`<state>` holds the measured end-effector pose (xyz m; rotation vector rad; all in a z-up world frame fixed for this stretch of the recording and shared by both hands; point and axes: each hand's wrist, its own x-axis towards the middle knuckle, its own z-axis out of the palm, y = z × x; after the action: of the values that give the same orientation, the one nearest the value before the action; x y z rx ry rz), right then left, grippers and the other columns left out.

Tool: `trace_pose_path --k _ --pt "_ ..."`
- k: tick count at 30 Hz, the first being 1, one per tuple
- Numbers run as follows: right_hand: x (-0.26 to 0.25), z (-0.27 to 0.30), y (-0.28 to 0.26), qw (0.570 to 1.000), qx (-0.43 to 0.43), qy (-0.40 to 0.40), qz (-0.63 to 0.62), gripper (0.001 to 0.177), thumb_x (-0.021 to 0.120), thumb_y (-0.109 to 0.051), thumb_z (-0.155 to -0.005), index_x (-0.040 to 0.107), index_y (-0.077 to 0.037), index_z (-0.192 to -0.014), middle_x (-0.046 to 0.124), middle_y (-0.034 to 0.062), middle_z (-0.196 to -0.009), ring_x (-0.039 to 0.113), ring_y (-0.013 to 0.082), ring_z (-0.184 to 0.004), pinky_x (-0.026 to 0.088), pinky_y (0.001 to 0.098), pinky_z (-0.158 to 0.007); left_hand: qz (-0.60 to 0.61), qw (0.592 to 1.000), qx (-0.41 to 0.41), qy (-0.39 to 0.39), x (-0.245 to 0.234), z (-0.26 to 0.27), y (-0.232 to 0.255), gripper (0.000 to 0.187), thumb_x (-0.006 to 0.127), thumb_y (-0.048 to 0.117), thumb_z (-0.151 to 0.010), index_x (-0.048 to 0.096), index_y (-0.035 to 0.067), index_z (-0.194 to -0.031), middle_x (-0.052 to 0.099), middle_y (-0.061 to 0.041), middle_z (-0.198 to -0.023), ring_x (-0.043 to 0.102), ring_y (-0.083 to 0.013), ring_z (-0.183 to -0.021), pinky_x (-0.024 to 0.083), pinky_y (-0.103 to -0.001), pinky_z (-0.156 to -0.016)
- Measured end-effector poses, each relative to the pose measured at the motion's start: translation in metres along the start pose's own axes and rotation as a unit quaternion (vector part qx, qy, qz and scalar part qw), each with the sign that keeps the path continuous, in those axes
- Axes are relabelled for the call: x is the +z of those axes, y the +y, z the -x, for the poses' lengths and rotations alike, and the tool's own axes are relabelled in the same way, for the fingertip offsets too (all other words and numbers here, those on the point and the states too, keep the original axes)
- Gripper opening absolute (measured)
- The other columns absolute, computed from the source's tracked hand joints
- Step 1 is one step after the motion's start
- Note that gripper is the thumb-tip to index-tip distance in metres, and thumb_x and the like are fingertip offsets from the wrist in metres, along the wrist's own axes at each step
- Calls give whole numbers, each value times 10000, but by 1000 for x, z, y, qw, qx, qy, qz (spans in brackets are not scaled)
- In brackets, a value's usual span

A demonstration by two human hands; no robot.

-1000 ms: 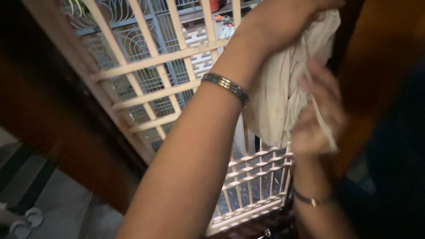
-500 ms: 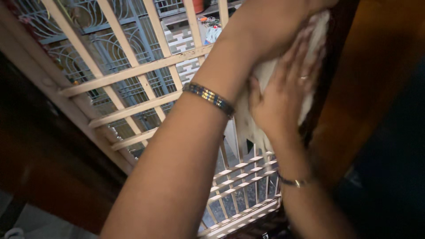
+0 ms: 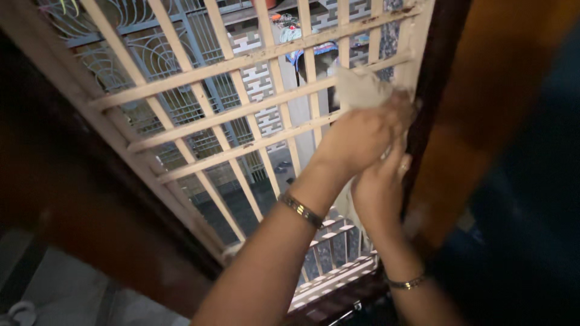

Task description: The person wipes the horizontal and vertical bars of a metal gate with a cloth by hand.

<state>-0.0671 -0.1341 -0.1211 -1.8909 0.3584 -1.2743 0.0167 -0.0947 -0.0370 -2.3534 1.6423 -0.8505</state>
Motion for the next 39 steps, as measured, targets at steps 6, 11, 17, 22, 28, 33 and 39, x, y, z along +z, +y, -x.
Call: trace_pose_path --k 6,11,17,22,28,33,39 --pt "-12 74 45 984 110 -139 18 841 509 -25 -881 178 -154 -1644 282 308 -1561 461 493 -1274 470 565 -953 225 945 -179 -157 91 70 55 682 501 348 -1095 348 -156 -1528 632 -293 -1315 725 -313 -1097 593 -346 -931" --pt "-67 95 62 910 -102 -320 245 749 693 -161 -716 558 -223 -1450 472 51 -1496 529 348 -1187 501 468 -946 248 963 -103 18 119 139 83 536 501 87 -924 498 108 -1459 557 -145 -1548 583 -300 -1306 449 -390 -1072" --pt "-88 97 9 901 -315 -200 220 576 648 -132 -786 650 -288 -1340 598 -31 -1339 553 309 -1143 457 460 -982 183 928 -247 212 10 197 98 478 629 33 -822 695 226 -1255 662 -13 -1397 612 -247 -1291 460 -425 -1067" --pt "-63 50 -47 842 -496 -123 173 446 645 -158 -882 719 -328 -1288 617 -86 -1332 550 227 -1155 402 443 -981 42 896 -342 280 -87 232 75 383 680 120 -835 710 196 -1209 695 -12 -1252 645 -216 -1156 417 -441 -929" --pt "8 13 -91 814 -567 -94 85 338 610 -128 -952 765 -287 -1207 616 -35 -1467 515 235 -1324 366 455 -1116 -70 842 -418 333 -69 234 37 425 596 67 -918 658 158 -1328 617 -71 -1419 578 -306 -1340 433 -460 -1107" --pt "56 36 -53 845 -519 -125 25 256 584 -78 -988 750 -200 -1140 533 4 -1551 425 290 -1477 299 539 -1235 -80 853 -373 356 -1 238 27 482 623 205 -951 573 78 -1413 521 -160 -1487 470 -444 -1379 405 -531 -1110" --pt "69 97 9 862 -466 -192 63 306 632 -70 -914 727 -238 -1152 535 -49 -1541 400 285 -1476 303 568 -1225 -73 856 -442 259 51 271 65 450 586 110 -936 598 128 -1386 566 -150 -1416 569 -378 -1213 465 -490 -1016"
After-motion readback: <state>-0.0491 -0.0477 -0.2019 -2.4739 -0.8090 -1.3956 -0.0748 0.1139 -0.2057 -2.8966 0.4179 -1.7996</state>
